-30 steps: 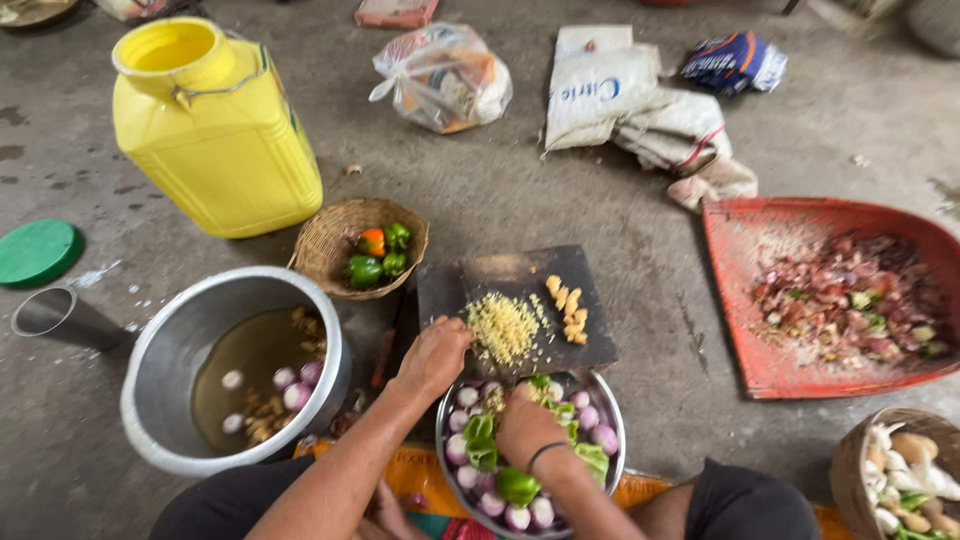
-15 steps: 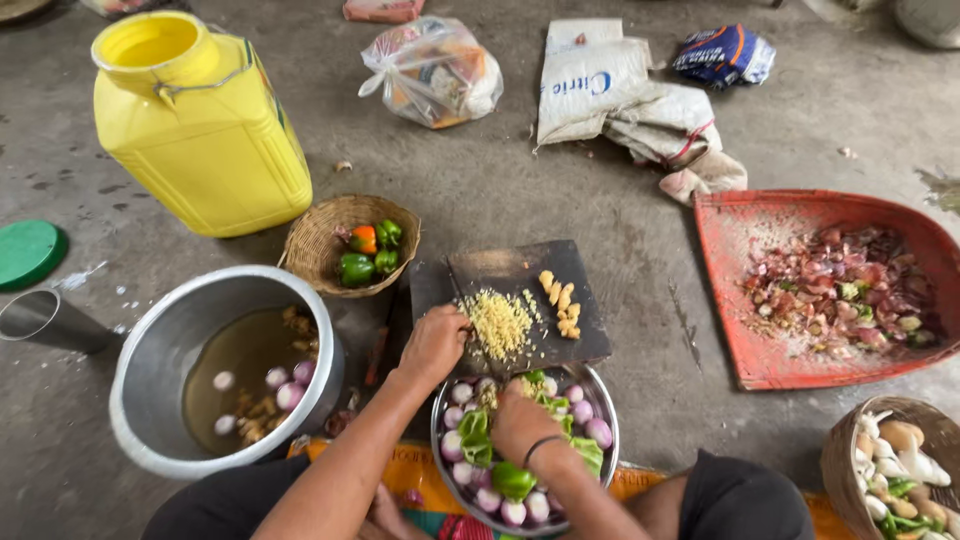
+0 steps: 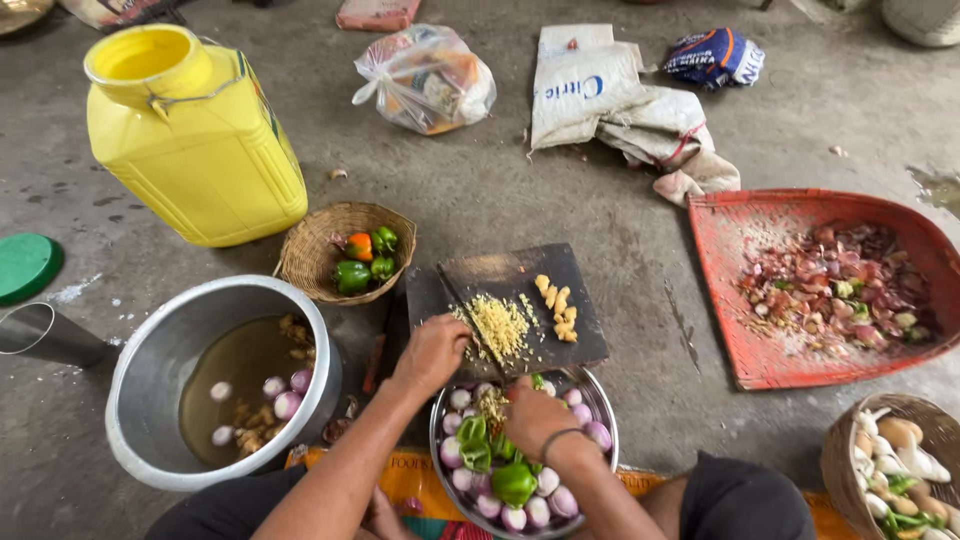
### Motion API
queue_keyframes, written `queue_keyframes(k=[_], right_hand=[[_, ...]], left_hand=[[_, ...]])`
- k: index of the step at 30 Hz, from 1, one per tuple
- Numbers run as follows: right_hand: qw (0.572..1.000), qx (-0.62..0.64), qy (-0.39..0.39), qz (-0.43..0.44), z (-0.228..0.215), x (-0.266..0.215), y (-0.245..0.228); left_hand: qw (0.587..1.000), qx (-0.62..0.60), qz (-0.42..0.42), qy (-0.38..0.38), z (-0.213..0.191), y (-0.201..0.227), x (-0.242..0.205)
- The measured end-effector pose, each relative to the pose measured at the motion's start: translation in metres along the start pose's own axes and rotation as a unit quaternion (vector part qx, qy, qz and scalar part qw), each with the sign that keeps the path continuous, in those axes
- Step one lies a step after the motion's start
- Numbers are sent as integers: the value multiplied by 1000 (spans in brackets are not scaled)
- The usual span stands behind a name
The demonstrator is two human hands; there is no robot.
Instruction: The person prepares ingredients for cooking by scraping chopped ginger off a wooden board and into a bowl containing whole small onions and pieces of green pepper, then continues chopping more ginger on the board.
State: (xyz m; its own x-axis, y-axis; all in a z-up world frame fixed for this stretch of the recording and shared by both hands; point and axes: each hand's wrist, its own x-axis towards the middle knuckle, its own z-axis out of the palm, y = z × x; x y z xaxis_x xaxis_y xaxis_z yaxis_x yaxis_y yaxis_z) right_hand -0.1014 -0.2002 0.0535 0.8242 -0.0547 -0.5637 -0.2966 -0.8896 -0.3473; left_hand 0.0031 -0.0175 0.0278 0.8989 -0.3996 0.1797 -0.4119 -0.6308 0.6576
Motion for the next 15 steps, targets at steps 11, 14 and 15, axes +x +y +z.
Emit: queue_keyframes(k=[11,14,15], right_hand=[[1000,18,10,13,10,4,21],[999,-5,38,5,15,7,19],[998,-21,52,0,15,10,16]], left_hand=[[990,108,84,-44,14,14,10],[988,90,126,-22,13,17,10],[986,83,145,-10,9,17,12]])
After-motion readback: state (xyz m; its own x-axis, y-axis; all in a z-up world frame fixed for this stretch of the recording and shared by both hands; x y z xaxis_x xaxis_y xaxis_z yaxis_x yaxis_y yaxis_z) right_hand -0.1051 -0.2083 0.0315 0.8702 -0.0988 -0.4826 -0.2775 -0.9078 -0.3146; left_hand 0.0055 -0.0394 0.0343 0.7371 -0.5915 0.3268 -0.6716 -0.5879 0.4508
